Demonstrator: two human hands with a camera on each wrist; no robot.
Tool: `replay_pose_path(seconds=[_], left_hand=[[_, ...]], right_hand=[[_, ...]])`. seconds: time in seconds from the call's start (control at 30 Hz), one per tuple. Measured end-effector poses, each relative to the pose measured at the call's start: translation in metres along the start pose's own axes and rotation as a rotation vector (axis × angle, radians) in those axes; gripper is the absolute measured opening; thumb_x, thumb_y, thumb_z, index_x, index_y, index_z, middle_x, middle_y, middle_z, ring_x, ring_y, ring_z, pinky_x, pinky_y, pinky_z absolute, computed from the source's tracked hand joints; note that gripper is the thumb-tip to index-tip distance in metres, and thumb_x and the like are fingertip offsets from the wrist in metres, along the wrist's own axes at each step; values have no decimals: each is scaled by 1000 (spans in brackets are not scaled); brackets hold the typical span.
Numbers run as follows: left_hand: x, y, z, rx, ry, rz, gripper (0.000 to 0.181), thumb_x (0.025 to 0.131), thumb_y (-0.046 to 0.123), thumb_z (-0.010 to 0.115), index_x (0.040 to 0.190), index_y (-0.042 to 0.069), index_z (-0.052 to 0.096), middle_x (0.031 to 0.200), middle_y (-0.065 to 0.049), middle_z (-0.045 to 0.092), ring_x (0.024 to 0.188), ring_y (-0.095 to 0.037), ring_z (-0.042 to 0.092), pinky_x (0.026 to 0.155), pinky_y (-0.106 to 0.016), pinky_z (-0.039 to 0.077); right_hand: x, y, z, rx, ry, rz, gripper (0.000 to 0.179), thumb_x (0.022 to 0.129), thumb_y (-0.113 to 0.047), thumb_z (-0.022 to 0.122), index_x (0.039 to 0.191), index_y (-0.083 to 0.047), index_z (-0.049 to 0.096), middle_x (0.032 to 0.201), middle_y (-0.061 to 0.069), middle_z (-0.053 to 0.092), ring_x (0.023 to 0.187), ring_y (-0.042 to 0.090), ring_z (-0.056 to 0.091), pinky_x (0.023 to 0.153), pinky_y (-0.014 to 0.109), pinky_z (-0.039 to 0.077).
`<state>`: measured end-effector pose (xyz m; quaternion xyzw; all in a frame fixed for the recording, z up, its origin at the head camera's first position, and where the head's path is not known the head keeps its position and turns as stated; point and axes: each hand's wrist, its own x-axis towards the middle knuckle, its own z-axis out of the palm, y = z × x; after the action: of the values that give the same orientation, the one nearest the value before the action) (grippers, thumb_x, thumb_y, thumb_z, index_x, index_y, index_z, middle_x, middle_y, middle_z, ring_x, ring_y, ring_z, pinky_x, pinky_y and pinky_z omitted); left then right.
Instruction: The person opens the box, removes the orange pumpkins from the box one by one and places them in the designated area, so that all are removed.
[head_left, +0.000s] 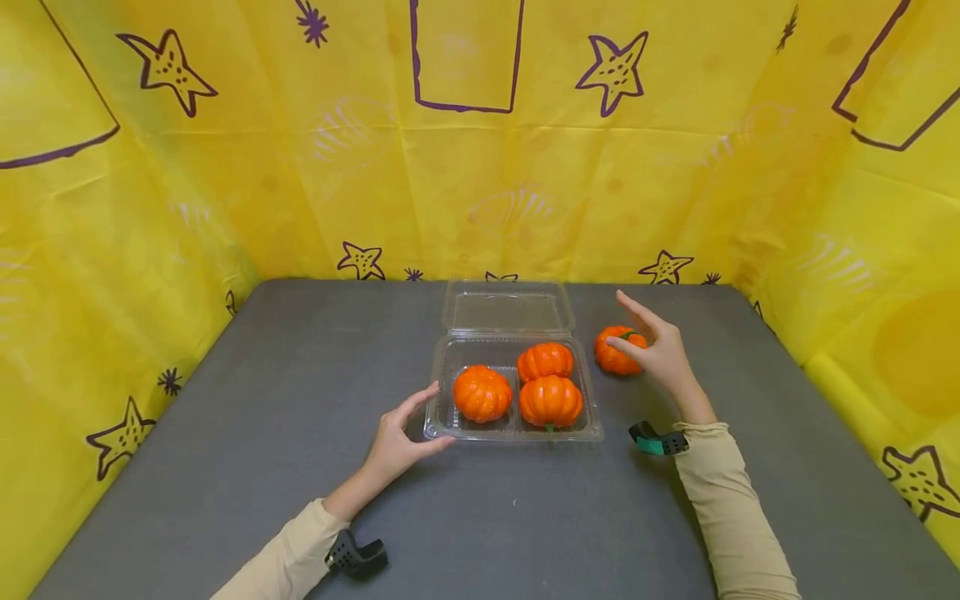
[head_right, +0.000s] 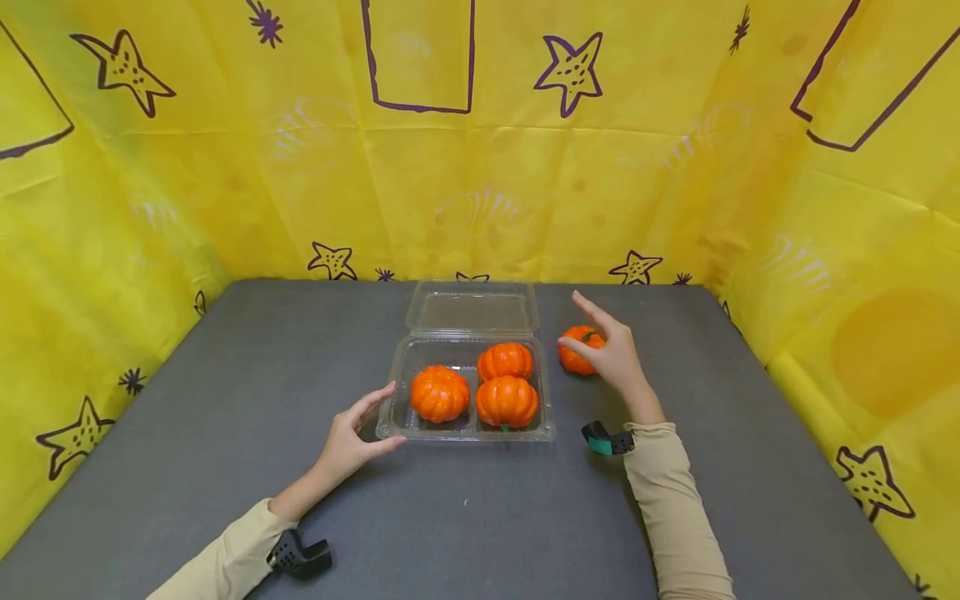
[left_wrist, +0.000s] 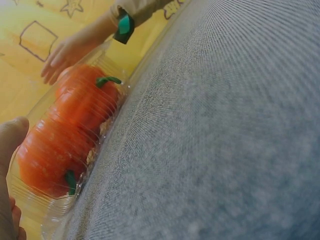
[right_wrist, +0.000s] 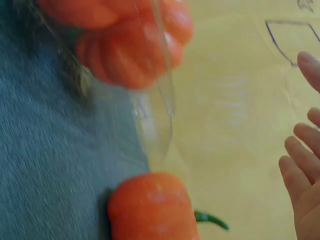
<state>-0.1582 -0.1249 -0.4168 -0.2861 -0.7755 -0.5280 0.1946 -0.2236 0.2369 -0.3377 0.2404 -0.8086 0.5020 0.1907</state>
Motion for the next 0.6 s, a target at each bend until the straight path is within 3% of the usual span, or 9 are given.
replay_pose_path(seconds=[0.23,0.4,0.6], left_hand=[[1,1,0,3,-4,8,65,55,-6,81,112,-16,51,114,-31,51,104,-42,50,79,-54,41],[2,1,-1,10,-6,0,65,55,-5,81,112,-15,51,115,-30,51,104,-41,50,80,-54,40],[1,1,0,11,-6,8,65,55,-6,81,113,-14,52,115,-30,51,104,-41,50,79,-54,41]], right_hand=[[2,-8,10,41,-126,-121,58,66,15,70,120,13,48,122,28,46,115,18,46,91,25,37],[1,-16,15,108,-209,-166,58,66,18,69,119,16,47,123,31,43,118,24,43,93,27,35],[-3,-28,21,44,-312,-190,58,66,12,71,120,12,49,122,30,46,116,31,43,95,24,33]])
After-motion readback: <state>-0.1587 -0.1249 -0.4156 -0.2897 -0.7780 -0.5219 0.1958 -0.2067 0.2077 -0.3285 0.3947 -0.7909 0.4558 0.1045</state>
